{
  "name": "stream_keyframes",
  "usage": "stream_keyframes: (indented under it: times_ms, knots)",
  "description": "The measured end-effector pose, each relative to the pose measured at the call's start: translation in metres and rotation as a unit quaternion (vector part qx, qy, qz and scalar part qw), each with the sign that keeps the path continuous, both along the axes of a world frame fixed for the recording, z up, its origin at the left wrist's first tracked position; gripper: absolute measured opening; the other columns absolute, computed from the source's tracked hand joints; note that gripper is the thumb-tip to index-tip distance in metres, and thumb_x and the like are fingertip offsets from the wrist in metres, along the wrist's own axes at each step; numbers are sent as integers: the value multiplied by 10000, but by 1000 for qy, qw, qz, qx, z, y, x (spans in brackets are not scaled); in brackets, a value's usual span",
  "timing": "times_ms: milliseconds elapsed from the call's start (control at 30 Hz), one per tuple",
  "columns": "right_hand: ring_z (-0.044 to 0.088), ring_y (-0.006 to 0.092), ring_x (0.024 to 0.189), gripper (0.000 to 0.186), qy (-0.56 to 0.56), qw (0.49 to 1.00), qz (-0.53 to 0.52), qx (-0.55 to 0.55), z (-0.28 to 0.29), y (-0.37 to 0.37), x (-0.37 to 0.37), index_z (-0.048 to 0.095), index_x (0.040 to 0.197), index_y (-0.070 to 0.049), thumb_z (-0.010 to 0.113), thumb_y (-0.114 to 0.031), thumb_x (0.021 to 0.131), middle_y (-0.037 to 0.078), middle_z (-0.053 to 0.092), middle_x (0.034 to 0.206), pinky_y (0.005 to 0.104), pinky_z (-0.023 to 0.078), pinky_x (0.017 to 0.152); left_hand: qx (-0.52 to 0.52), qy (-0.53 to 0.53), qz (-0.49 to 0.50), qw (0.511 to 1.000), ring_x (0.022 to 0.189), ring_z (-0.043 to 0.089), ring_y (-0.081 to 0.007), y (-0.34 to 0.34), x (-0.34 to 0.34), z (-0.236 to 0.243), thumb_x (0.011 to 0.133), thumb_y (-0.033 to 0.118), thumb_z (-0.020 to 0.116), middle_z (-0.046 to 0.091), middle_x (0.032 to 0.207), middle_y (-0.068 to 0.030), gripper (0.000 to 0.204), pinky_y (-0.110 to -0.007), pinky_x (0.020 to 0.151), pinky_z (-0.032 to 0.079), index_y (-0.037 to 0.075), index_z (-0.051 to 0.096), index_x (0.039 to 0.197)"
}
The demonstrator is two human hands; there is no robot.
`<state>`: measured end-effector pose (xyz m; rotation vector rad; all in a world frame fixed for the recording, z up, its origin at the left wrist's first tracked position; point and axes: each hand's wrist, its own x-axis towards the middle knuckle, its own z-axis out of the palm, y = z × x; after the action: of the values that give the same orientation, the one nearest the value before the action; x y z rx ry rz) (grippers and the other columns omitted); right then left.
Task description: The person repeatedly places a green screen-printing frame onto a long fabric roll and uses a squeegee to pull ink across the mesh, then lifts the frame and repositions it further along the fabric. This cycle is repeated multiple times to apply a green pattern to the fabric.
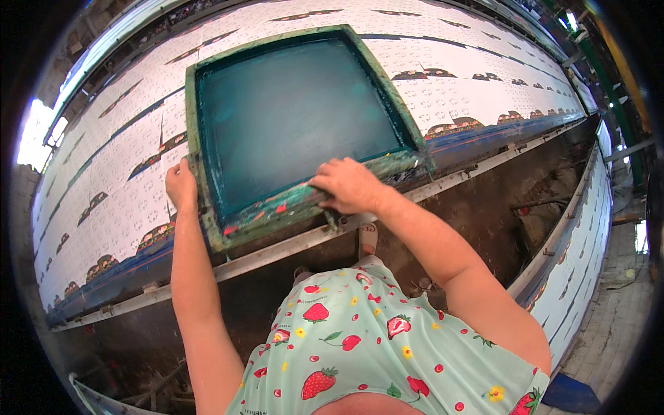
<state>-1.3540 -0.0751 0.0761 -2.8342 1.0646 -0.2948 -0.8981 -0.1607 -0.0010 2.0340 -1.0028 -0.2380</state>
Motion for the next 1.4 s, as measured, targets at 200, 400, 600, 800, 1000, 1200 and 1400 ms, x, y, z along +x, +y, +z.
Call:
stream_keyframes:
  times_ms: [200,400,600,800,1000,1200,1400]
  knots:
    - [696,341,1113,583,-84,994,62,-10,-14,3,-26,740,1290,-92,861,-502,893,120,717,1149,470,535,940,43,-79,-23,996,1118,732,-508,-5,32,-18,1096,409,572,778,1141,-325,514,-556,999,546,-62,776,1129]
    - [703,326,1242,383,-297,948,111,17,12,-40,-136,787,1243,-87,862,-310,941,101,772,1256,494,539,1050,111,-251,44,961,1134,712,-562,8,41,-14,1133,350,470,773,1142,-340,493,-620,1005,536,-47,763,1144]
    - [563,439,1436,483,-343,931,-124,12,-11,-102,-237,734,1401,-56,808,-259,969,222,654,1502,532,427,1240,196,-282,105,933,1107,729,-555,0,-26,14,1141,372,442,779,1165,-326,508,-643,977,558,-14,773,1150]
    - [523,392,1508,620,-444,878,-142,108,-59,-145,-250,573,1603,-31,727,-283,1058,218,531,1632,491,391,1286,166,-262,90,946,1115,718,-561,2,-9,13,1143,380,446,778,1144,-333,522,-633,977,545,-33,765,1161]
    - [595,285,1445,489,-599,751,-196,198,-87,-153,-245,608,1534,55,627,-253,1154,176,621,1530,424,446,1249,142,-98,47,984,1003,733,-494,3,23,-7,1184,530,445,788,1042,-327,722,-556,935,533,-99,786,1085]
    - [653,305,1422,466,-716,601,-235,266,-96,-147,-251,638,1505,52,612,-273,1171,201,694,1505,426,505,1210,132,21,27,991,897,711,-321,2,11,3,1179,625,463,802,974,-204,799,-468,902,543,-99,800,1142]
    - [667,266,1345,675,-673,607,-229,355,-30,-141,-239,585,1574,42,620,-471,1138,194,695,1492,397,512,1134,93,71,-5,993,848,696,-263,4,15,-1,1182,614,485,797,958,-171,792,-423,849,553,-108,806,1120]
